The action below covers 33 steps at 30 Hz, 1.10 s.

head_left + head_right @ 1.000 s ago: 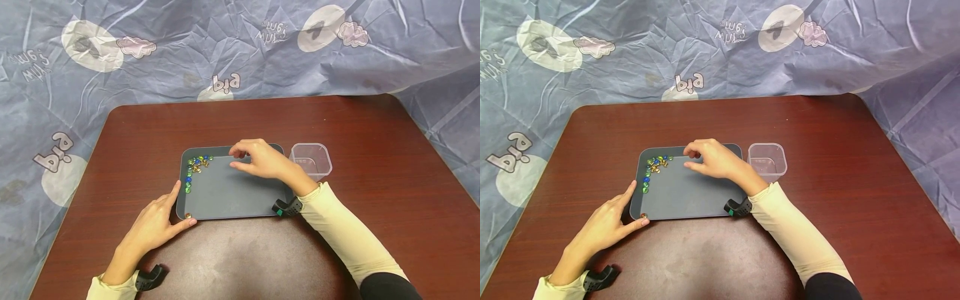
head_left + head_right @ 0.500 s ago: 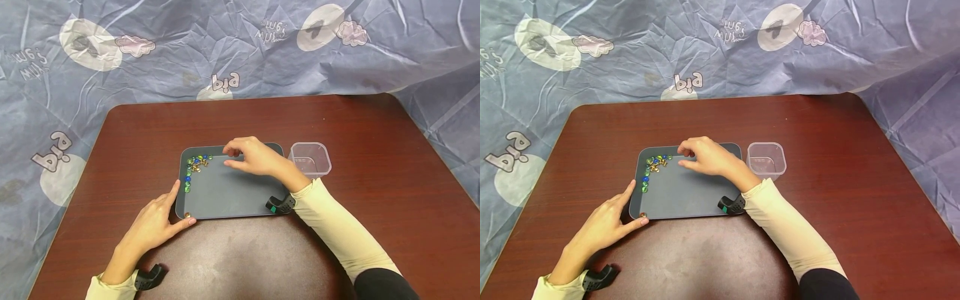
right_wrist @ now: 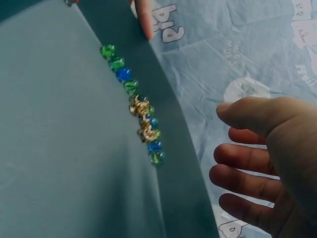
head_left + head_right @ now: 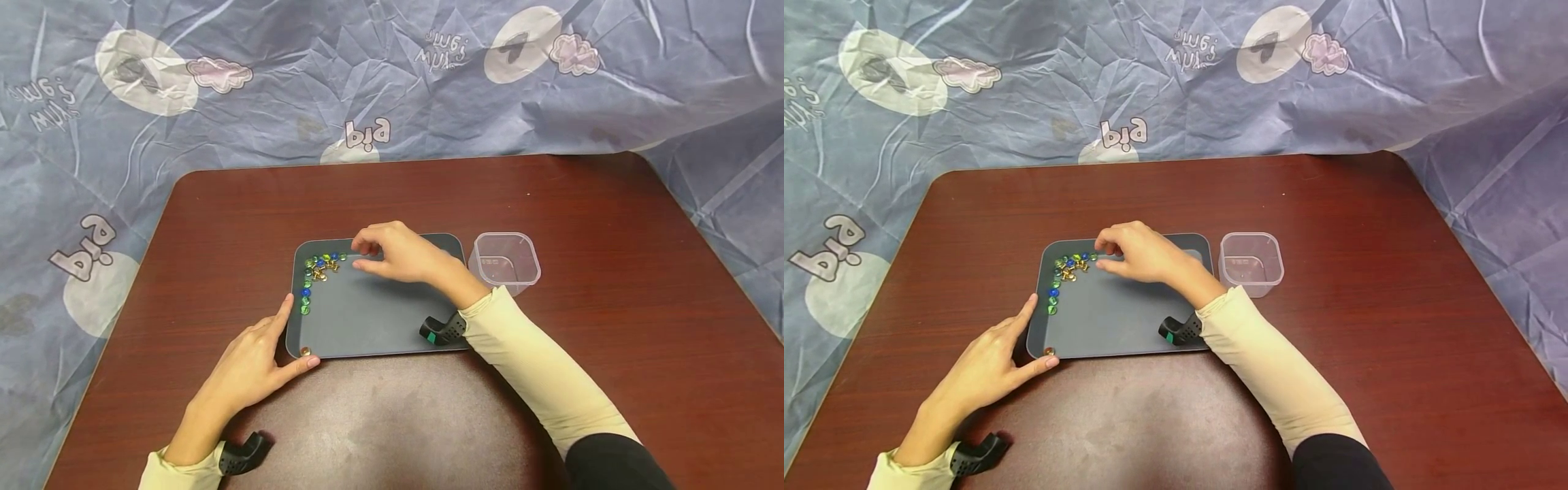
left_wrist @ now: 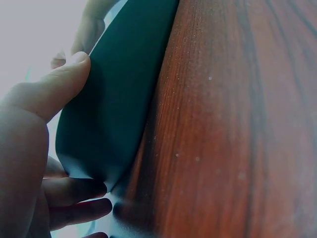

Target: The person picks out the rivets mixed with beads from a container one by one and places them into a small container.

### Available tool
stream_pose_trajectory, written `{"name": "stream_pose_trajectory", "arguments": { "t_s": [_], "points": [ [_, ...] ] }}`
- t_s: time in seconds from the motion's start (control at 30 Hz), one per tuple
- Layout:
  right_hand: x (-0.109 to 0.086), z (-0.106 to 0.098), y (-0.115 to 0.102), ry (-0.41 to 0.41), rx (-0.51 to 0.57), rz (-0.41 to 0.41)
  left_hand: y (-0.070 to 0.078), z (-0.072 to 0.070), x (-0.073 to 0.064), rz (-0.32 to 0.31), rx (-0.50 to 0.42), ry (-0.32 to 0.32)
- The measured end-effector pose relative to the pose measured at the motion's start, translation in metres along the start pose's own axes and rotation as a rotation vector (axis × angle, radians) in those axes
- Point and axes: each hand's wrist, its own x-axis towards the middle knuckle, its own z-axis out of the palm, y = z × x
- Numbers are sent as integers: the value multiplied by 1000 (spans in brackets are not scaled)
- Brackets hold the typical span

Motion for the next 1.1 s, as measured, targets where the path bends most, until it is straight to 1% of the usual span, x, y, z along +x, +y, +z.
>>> {"name": "stream_pose_trajectory", "arguments": {
  "t_s": [0.17, 0.3, 0.47, 0.6, 0.73, 0.87, 1.1],
  "points": [
    [4, 3, 4, -21, -8, 29, 0, 0, 0, 1, 0, -3],
    [8, 6, 6, -30, -16, 35, 0, 0, 0, -5, 1, -5],
    [13, 9, 7, -34, 2, 32, 0, 0, 0, 6, 1, 5],
    [16, 10, 8, -36, 18, 52, 0, 0, 0, 19, 1, 14],
    [19, 12, 10, -40, 26, 69, 0, 0, 1, 17, 2, 10],
    [21, 13, 11, -52, 33, 73, 0, 0, 1, 13, -1, 6],
    [25, 14, 10, -69, 36, 71, -1, 0, 1, 28, 6, 22]
  ]
}}
